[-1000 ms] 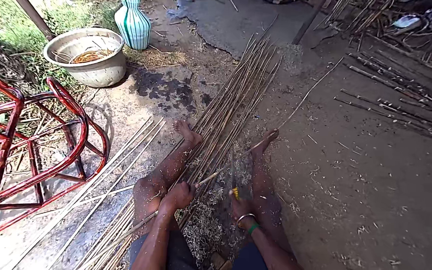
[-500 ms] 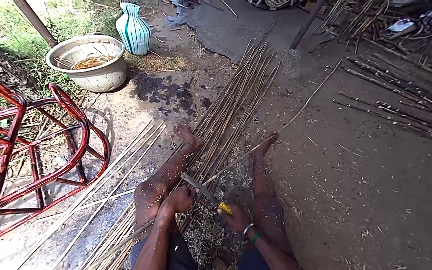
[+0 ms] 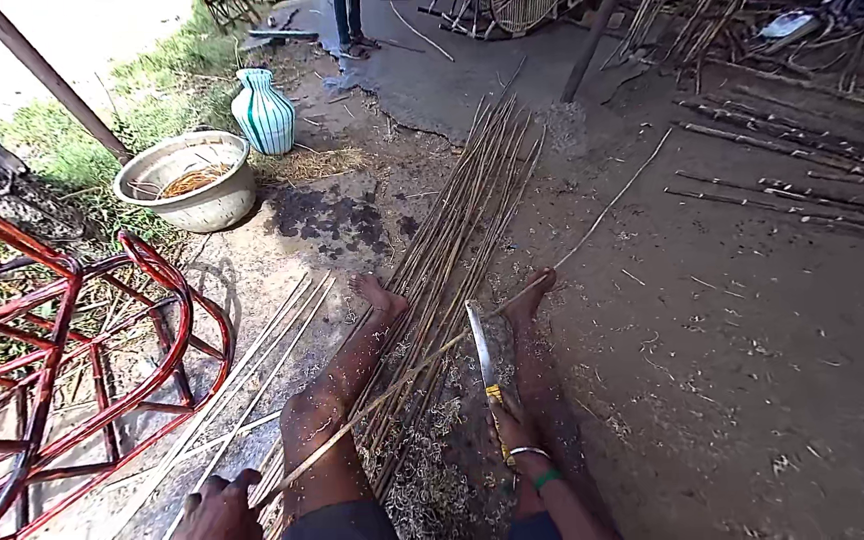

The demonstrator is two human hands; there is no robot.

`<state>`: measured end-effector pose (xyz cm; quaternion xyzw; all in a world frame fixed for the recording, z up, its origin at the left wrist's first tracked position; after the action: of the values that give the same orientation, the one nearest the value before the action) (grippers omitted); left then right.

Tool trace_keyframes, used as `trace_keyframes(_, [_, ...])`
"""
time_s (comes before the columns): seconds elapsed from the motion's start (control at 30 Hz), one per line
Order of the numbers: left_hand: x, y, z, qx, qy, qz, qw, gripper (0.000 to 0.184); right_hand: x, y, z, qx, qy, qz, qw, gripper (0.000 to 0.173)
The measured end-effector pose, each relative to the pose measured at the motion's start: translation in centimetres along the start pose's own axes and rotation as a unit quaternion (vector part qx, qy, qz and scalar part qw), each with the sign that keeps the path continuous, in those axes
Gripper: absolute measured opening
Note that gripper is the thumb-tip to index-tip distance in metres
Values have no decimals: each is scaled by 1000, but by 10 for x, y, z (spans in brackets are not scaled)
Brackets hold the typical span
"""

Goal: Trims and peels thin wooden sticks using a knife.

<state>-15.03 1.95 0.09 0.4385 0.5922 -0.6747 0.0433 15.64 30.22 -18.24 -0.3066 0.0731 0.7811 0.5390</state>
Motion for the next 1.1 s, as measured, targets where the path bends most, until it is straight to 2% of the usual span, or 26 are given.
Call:
trace_keyframes(0.1, [17,40,-76,-75,106,-141,981,48,10,13,-9,-25,42,-18,999,44])
trace_keyframes(0.13, [32,58,-106,-88,133,-153,975,51,14,16,-12,-37,42,-21,998,46])
trace_keyframes(0.2, [57,74,-155,-81,147,-118,979,60,26,17,-15,-61,20,-39,997,50])
trace_keyframes(0.27, [69,78,-179,-66,125,-107,984,54,22,13,-23,-86,-9,-51,995,52])
trace_keyframes(0.3, [71,77,-181,-60,113,-105,986,49,10,12,-26,-114,-35,-18,993,51])
trace_keyframes(0.37, [80,69,-175,-58,107,-109,987,45,-9,10,-21,-207,-132,101,964,50])
trace_keyframes(0.4, [85,66,-171,-67,111,-115,985,45,-8,10,-18,-230,-163,122,952,47])
trace_keyframes(0.43, [86,66,-169,-73,115,-117,984,45,-5,9,-19,-229,-154,99,956,45])
trace_keyframes(0.5, [81,74,-165,-71,115,-110,985,45,-4,14,-30,-182,-82,16,980,47])
trace_keyframes(0.53, [81,73,-167,-69,116,-108,985,45,-3,18,-29,-187,-78,19,979,48])
trace_keyframes(0.6, [84,69,-170,-64,118,-99,986,47,-11,19,-17,-264,-133,109,949,47])
trace_keyframes(0.63, [87,66,-170,-64,120,-96,986,47,-9,19,-14,-272,-144,113,945,46])
trace_keyframes(0.73, [83,66,-169,-55,116,-71,989,47,-4,16,-21,-234,-58,24,970,51])
trace_keyframes(0.83, [85,55,-169,-52,118,-68,989,47,0,13,-11,-256,-109,79,957,45])
trace_keyframes(0.93, [84,62,-167,-43,116,-53,991,48,0,15,-18,-179,-7,53,982,51])
trace_keyframes(1.03, [89,53,-172,-43,120,-55,990,50,-9,21,-5,-273,-116,146,944,49])
trace_keyframes(1.07, [91,51,-173,-39,120,-55,991,50,-4,20,-5,-273,-108,127,947,50])
trace_keyframes(1.1, [88,56,-171,-32,117,-51,991,50,-2,16,-11,-243,-64,78,965,52])
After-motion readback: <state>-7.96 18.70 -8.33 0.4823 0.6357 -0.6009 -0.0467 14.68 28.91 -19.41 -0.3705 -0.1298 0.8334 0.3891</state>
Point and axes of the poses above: each hand's wrist, its own x-axis towards the middle knuckle, its own y-axis out of the palm, z = x × y, the point moved 1 cm from there along x, towards the middle knuckle
